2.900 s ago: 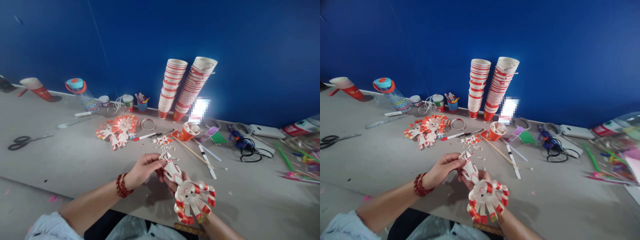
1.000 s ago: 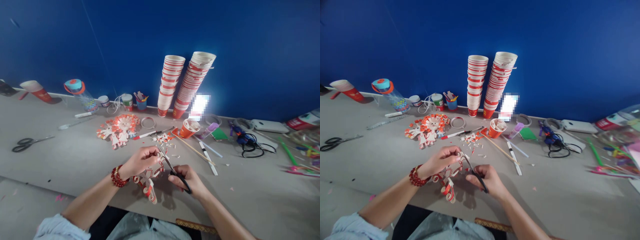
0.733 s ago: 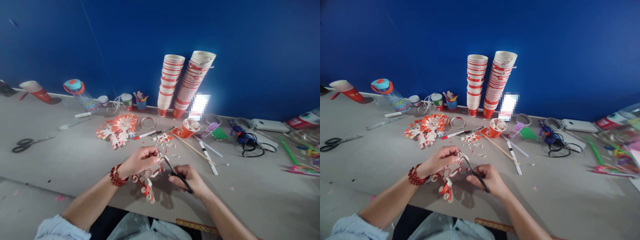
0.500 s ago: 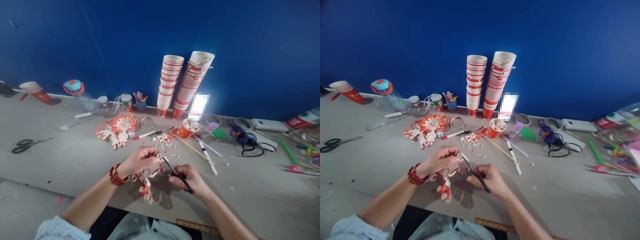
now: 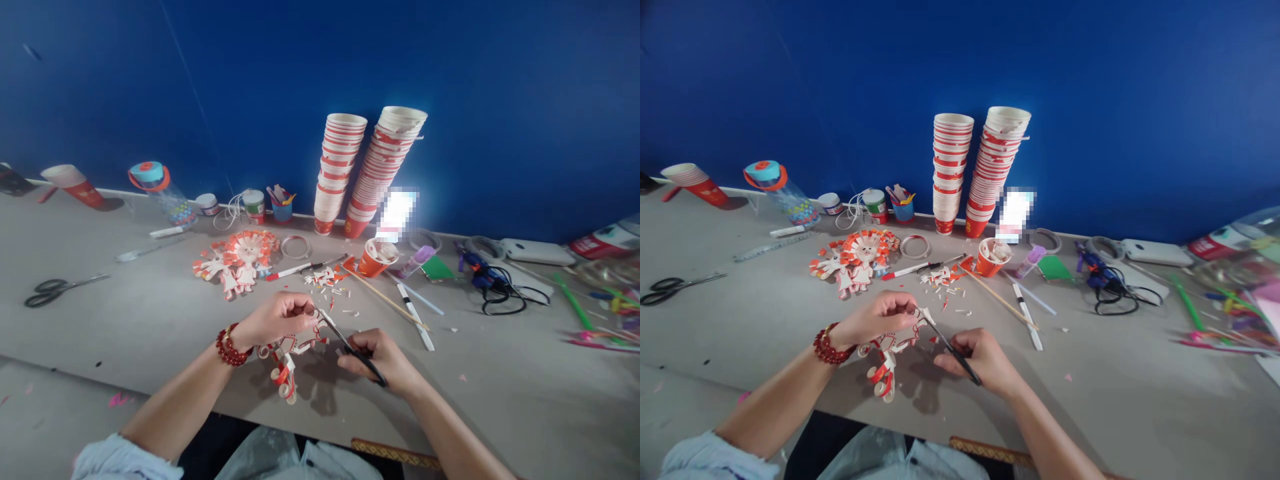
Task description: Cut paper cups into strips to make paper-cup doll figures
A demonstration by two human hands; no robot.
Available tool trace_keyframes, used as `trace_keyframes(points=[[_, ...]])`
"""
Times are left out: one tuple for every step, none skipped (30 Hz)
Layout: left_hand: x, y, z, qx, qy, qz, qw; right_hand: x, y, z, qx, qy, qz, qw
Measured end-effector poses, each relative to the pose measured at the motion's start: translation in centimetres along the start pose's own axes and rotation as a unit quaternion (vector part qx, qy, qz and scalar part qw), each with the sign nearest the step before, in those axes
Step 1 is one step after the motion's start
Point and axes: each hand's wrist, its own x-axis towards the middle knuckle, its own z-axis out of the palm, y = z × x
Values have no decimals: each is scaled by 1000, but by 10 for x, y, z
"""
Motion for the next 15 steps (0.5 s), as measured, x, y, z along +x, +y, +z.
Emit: trace_keyframes(points=[[0, 0, 0, -3, -1, 0, 1000, 0, 0, 0, -5, 1, -2, 1000], [0, 0, 0, -6, -1, -1, 1000, 0, 0, 0, -11, 3, -4, 1000], [0, -1, -1, -9, -2, -3, 1000, 0, 0, 0, -16, 5, -6, 1000], [0, -1, -1, -12, -5, -7, 1000, 0, 0, -1, -20, 6, -8, 1000], [0, -2, -1, -16, -9, -11, 1000, 0, 0, -1, -24, 6, -8, 1000], [0, -2, -1, -19, -13, -15, 1000, 0, 0, -1, -26, 6, -8, 1000], [0, -3, -2, -22, -17, -17, 999, 0, -1, -1, -29, 6, -9, 1000], [0, -3, -2, -24, -21, -19, 999, 0, -1, -1, -32, 8, -9, 999], [0, -3, -2, -26, -26, -21, 999, 0, -2, -1, -34, 11, -10, 999], [0, -3, -3, -27, -27, -23, 999, 0, -3, 0, -35, 14, -12, 999], [0, -3, -3, -25, -25, -23, 999, 0, -4, 0, -34, 18, -12, 999], [0, -3, -4, -21, -21, -20, 999, 0, -5, 0, -32, 23, -12, 999], [0, -4, -5, -19, -13, -16, 1000, 0, -6, 1, -27, 28, -11, 999], [1, -5, -6, -28, -3, -11, 1000, 0, -6, 1, -20, 33, -10, 999], [1, -6, -8, -52, 6, -7, 999, -1, -7, 1, -11, 37, -10, 999]])
